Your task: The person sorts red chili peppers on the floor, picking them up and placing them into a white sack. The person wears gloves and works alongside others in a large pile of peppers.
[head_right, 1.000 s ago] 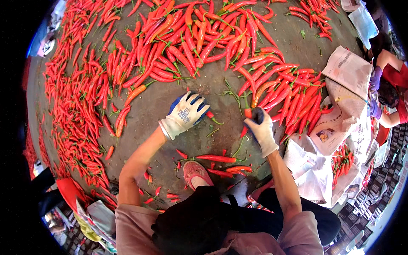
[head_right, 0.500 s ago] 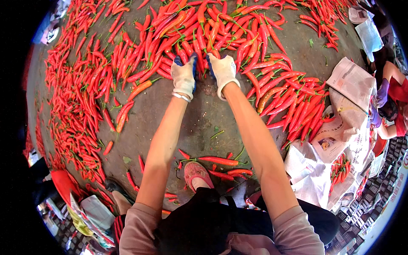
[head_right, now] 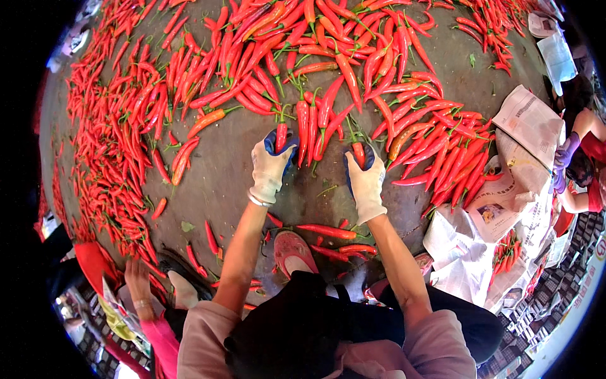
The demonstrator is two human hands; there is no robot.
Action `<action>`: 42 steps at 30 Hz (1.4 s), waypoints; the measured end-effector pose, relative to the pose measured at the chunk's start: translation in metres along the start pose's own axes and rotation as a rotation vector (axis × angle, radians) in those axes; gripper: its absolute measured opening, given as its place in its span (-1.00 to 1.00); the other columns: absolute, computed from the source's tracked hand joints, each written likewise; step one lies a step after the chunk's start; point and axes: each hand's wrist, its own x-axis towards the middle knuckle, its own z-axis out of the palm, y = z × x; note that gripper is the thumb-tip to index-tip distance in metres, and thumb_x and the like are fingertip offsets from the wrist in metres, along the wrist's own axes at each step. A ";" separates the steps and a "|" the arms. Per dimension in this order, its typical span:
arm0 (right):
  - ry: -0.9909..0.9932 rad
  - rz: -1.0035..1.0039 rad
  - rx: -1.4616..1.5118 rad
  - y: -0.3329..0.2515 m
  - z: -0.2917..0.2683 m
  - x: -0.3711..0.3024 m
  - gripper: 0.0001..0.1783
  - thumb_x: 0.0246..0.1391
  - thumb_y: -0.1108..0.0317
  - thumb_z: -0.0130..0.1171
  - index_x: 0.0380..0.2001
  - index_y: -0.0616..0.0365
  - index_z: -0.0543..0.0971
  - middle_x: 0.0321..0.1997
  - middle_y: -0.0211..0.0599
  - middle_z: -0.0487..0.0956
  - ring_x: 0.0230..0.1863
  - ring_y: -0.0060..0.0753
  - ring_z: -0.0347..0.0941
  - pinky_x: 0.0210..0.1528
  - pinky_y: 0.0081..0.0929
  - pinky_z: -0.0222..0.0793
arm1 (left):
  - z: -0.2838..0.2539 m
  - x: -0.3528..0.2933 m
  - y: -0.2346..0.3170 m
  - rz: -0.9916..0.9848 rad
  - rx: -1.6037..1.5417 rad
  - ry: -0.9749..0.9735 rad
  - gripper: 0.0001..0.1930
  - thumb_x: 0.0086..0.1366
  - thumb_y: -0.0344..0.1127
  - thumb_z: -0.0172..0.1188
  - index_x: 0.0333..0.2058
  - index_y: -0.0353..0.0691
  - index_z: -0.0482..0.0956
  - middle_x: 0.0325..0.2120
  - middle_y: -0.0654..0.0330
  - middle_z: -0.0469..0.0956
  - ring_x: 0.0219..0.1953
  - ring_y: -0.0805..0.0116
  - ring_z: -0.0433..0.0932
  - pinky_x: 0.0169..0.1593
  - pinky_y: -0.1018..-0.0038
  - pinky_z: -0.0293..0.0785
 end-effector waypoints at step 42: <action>-0.574 -0.825 -1.329 -0.127 -0.008 0.090 -0.41 -0.15 0.27 0.26 0.06 -0.06 0.44 -0.17 -0.14 0.56 -0.12 -0.09 0.51 -0.07 -0.22 0.43 | -0.030 -0.023 0.016 -0.049 0.171 -0.085 -0.56 -0.17 -0.35 0.43 -0.23 -0.23 0.57 -0.49 0.05 0.59 -0.37 0.14 0.59 -0.18 0.35 0.48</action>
